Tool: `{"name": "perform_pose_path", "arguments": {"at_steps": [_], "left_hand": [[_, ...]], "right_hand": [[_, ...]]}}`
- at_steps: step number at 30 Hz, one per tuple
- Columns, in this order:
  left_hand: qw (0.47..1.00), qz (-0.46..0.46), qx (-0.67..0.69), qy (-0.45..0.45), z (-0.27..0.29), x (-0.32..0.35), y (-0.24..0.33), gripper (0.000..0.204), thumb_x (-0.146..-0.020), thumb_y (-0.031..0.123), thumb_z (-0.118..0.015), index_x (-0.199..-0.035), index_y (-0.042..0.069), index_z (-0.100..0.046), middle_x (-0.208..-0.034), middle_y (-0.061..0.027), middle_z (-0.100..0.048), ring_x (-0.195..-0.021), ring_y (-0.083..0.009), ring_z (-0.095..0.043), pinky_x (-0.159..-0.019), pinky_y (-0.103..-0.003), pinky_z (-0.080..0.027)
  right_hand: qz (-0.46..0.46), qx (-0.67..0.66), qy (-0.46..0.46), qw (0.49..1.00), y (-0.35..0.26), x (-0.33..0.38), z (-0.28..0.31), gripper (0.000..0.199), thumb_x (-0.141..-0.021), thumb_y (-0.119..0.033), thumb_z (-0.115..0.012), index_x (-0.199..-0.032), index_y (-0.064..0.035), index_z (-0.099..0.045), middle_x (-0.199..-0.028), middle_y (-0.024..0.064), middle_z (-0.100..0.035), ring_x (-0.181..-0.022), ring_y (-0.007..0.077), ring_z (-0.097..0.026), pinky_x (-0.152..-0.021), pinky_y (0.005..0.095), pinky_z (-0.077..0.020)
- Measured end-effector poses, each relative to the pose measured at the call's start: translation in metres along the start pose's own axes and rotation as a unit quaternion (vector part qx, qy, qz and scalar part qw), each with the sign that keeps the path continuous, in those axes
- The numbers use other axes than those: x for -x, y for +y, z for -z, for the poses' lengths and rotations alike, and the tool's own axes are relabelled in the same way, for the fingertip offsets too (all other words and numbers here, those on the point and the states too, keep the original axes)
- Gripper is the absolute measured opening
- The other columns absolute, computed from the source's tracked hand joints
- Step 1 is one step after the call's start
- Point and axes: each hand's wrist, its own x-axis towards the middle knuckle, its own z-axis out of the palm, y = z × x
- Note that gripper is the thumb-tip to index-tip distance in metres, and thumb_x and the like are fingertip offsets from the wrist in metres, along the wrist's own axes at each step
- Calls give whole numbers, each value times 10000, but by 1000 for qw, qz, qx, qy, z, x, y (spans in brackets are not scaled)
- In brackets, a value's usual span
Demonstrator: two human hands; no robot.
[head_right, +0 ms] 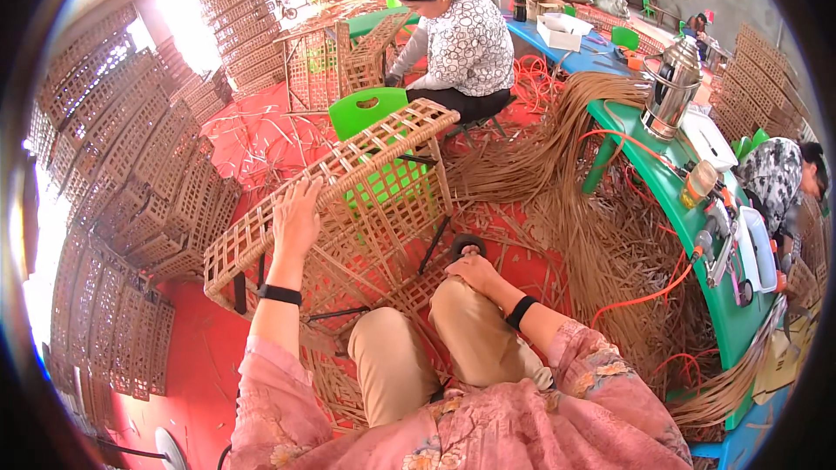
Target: Weaving thin strips of wood into a furniture frame.
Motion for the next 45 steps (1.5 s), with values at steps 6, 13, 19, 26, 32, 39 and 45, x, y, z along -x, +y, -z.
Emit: {"name": "perform_pose_path", "arguments": {"at_steps": [6,13,19,26,32,39,45], "left_hand": [[999,-40,22,7,17,32,25,653,-768,36,-691,-1389,132,-512,-1345,-168,-528,-1245,-335,-517,-1041,-482,-408],[999,-19,37,13,25,55,46,573,-823,32,-621,-1377,135,-517,-1361,-172,-515,-1291,-331,-488,-1069,-521,-393],[998,-26,41,32,30,61,48,547,-827,23,-605,-1359,117,-520,-1346,-177,-521,-1293,-333,-483,-1078,-518,-390],[993,-91,77,27,42,70,39,587,-776,-1,-632,-1344,127,-554,-1311,-156,-549,-1259,-323,-514,-1034,-472,-413],[994,-78,71,12,35,41,24,655,-712,-38,-654,-1336,139,-568,-1296,-127,-566,-1207,-319,-538,-1011,-452,-424],[998,-36,43,25,-19,-19,-12,622,-696,-39,-653,-1283,155,-580,-1224,-71,-599,-1173,-265,-557,-1015,-439,-387],[993,98,-30,52,-54,-54,-16,553,-744,45,-693,-1277,132,-574,-1199,-84,-576,-1166,-282,-536,-1004,-477,-378]], "right_hand": [[173,216,7,961,18,-4,-11,219,-881,-198,-574,-991,-141,-754,-968,106,-733,-998,280,-665,-902,372,-462],[171,321,-28,931,3,-12,-8,241,-896,-184,-530,-1011,-195,-741,-984,117,-734,-922,318,-695,-822,416,-523],[163,380,-68,908,-46,-2,4,256,-956,-320,-516,-951,-168,-721,-978,140,-723,-919,326,-692,-801,450,-548],[129,282,-65,949,-33,21,22,275,-960,-331,-505,-1035,-132,-680,-1008,110,-715,-939,302,-693,-813,401,-542],[-127,-39,-38,990,-29,16,18,356,-935,-366,-545,-1022,-92,-755,-1035,118,-740,-976,267,-692,-894,355,-507],[-220,-137,-30,965,-38,5,6,363,-842,-334,-694,-1008,-19,-763,-968,103,-751,-922,212,-687,-850,325,-503],[-242,-147,-32,958,-26,-1,-6,372,-867,-350,-683,-971,-1,-758,-946,116,-741,-890,223,-676,-811,342,-504]]}}
